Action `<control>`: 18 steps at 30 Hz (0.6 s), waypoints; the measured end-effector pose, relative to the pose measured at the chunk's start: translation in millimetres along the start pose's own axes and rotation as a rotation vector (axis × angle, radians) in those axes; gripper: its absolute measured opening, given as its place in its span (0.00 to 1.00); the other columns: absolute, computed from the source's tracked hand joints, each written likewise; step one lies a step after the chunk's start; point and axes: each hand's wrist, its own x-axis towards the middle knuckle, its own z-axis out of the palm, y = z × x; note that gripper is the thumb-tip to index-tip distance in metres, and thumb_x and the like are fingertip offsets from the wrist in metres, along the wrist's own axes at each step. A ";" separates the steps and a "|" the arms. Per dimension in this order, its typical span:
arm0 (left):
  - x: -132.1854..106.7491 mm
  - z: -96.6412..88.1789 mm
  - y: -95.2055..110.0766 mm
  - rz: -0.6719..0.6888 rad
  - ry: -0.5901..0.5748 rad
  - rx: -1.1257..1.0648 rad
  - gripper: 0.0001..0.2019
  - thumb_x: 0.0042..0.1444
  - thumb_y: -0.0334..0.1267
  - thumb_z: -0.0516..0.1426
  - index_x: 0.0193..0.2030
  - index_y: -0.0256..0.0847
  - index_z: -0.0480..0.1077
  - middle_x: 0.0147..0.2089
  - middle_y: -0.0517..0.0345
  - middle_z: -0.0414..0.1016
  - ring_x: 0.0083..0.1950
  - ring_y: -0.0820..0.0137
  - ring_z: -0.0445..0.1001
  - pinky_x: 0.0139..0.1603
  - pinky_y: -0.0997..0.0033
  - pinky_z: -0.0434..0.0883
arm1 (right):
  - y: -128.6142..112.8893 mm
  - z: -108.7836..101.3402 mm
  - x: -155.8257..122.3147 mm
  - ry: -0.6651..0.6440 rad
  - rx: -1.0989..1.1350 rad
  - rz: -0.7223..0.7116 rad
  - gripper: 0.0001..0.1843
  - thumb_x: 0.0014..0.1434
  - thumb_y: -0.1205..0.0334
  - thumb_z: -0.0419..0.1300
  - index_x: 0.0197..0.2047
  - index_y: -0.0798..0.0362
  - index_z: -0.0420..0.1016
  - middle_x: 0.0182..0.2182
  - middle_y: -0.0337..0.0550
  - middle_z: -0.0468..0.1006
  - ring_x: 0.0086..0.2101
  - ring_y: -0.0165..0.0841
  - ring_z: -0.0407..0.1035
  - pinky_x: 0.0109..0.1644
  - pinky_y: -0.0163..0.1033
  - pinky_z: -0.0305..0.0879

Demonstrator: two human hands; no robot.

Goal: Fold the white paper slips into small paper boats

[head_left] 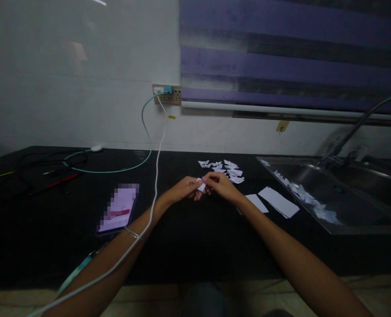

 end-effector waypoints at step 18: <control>2.9 6.6 -2.9 -0.001 0.373 0.375 0.25 0.66 0.50 0.45 0.24 0.37 0.67 0.19 0.61 0.65 0.21 0.74 0.63 0.24 0.74 0.58 | 1.2 5.7 -1.5 0.038 0.064 -0.070 0.16 0.55 0.51 0.66 0.43 0.52 0.75 0.33 0.41 0.79 0.27 0.30 0.72 0.33 0.38 0.71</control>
